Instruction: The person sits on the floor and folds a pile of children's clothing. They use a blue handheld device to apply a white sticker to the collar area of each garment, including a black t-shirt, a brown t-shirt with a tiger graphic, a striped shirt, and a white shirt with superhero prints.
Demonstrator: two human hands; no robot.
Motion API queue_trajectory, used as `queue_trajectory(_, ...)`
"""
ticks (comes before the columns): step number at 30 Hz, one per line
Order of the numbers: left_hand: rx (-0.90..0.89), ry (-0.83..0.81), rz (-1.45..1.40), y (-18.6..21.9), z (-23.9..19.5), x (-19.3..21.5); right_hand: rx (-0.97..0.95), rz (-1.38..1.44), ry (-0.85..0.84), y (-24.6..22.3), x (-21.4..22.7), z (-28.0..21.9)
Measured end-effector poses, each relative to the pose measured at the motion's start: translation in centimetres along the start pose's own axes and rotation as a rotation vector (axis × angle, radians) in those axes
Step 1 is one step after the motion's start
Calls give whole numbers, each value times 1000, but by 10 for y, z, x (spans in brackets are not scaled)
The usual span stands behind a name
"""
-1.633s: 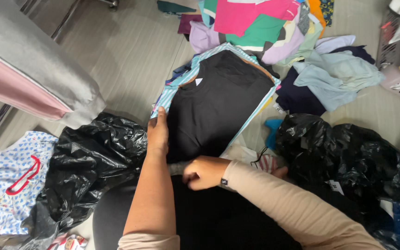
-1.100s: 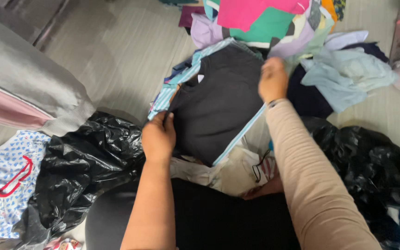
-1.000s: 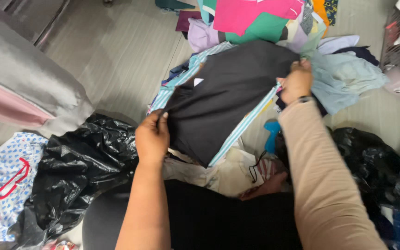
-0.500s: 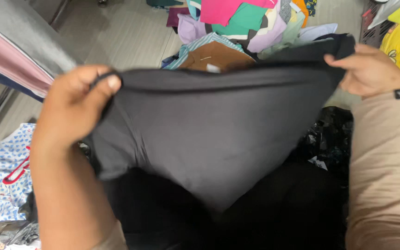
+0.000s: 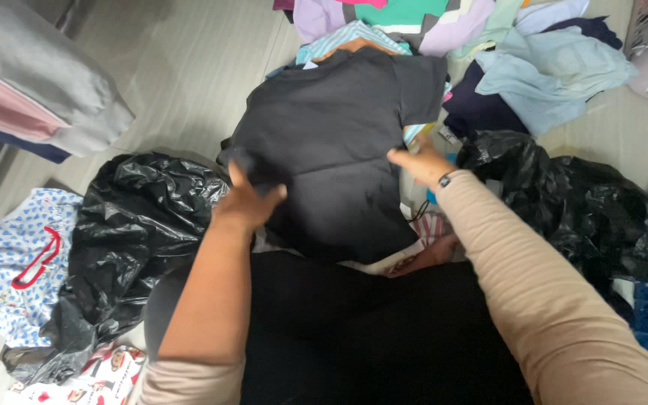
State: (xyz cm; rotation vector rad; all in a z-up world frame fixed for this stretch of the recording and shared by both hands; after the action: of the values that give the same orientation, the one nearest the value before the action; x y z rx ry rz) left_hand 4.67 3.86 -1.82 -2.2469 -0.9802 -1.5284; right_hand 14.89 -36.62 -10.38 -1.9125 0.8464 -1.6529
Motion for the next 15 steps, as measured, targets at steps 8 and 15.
queue_trajectory(8,-25,-269,-147,-4,36,-111,-169,84,-398,-37,-31,-54)
queue_trajectory(15,-263,-175,116,12,-16,-65,46,-471,-825,-32,2,-84)
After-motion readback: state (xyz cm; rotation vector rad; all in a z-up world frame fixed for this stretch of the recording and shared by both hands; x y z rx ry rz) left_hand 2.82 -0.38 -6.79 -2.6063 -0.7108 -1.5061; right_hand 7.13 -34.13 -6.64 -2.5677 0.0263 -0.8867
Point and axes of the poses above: each hand's wrist, its own z-axis towards the middle knuckle, its own x-axis out of the back of the hand, y = z × x, the point moved 8 cm from there along z, towards the middle knuckle, and after that the axes turned 15 degrees about x, right-handed, at the moved point
